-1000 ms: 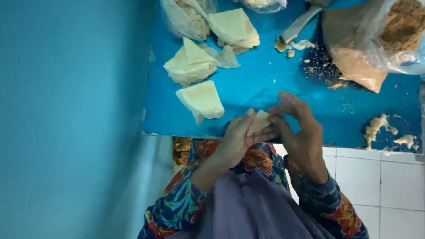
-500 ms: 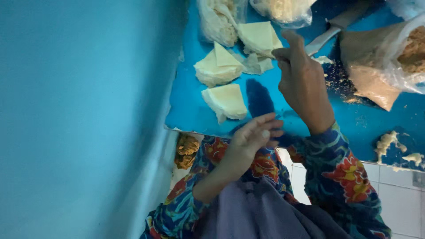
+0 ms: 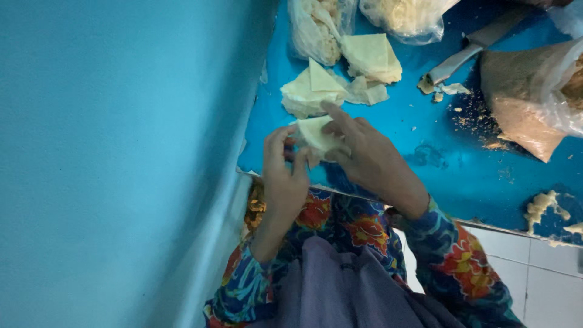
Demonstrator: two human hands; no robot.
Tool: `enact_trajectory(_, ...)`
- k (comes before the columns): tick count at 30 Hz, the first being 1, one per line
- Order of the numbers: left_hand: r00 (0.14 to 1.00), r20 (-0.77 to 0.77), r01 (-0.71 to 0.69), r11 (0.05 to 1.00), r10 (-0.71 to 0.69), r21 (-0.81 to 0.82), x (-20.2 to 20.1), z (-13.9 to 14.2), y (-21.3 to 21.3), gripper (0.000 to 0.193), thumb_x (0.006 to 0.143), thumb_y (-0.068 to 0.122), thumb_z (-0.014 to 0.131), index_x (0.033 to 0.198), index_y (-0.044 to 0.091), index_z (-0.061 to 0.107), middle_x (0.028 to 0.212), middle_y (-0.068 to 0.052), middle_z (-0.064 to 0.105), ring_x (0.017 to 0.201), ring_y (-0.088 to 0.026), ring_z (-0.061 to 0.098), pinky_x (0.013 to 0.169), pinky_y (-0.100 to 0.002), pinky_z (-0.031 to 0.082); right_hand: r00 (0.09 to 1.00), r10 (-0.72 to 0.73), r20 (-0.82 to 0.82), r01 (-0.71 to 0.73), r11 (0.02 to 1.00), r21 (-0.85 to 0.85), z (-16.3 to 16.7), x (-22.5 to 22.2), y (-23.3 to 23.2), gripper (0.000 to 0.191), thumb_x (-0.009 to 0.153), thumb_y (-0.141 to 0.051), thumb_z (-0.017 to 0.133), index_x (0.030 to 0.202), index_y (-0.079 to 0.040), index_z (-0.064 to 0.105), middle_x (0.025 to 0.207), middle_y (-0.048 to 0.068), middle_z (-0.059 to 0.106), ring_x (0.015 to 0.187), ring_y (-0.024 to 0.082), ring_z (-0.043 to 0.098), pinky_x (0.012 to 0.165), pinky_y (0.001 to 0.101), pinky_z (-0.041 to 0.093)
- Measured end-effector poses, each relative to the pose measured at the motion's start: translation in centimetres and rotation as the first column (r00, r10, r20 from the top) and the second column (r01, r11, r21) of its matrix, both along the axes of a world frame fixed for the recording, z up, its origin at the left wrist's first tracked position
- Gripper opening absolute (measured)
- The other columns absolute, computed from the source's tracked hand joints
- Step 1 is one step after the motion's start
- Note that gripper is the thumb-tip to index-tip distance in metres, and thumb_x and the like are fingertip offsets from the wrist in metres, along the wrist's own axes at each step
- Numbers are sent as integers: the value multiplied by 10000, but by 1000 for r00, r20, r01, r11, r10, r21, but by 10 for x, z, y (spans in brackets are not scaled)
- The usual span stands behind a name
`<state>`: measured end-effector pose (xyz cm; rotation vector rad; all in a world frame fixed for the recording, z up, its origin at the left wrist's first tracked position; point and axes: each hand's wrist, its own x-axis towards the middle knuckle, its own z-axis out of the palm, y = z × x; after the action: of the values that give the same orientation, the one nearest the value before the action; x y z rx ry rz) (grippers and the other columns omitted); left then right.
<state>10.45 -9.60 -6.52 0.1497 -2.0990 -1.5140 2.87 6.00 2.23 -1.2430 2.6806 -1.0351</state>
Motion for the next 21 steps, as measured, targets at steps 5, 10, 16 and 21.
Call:
enact_trajectory(5,1000,5,-16,994,17,-108,-9,-1,9,448,1021,86,671,1428,16,498,1306,-165,518,1064,-292,588,830,-414,514,898,-245,365,257,966,17,-21,-15,8,632,927,-61,677,1521,-137,475,1110,96,765,1026,222,730,840,352,564)
enact_trajectory(10,998,-21,-64,982,61,-176,-14,9,6,451,977,88,692,1386,22,512,1299,-172,522,1106,-329,579,869,-454,518,688,-29,725,466,784,-411,-23,-34,40,540,980,14,666,1496,-49,522,1108,107,670,1037,176,644,894,315,529)
enact_trajectory(16,999,-11,53,998,-53,-31,-1,31,48,310,1010,66,646,1313,29,592,1201,-162,610,1070,-283,643,901,-393,558,716,-142,683,579,667,-469,-14,15,86,677,919,80,633,1545,-49,413,1127,126,690,1044,193,685,926,323,562)
enact_trajectory(21,936,-67,346,870,-346,351,-8,36,100,211,1022,100,705,1203,11,641,1008,-96,756,919,-160,764,807,-295,616,765,-199,612,531,733,-425,-25,58,100,773,890,106,641,1565,-60,302,1164,151,711,1124,217,698,974,363,591)
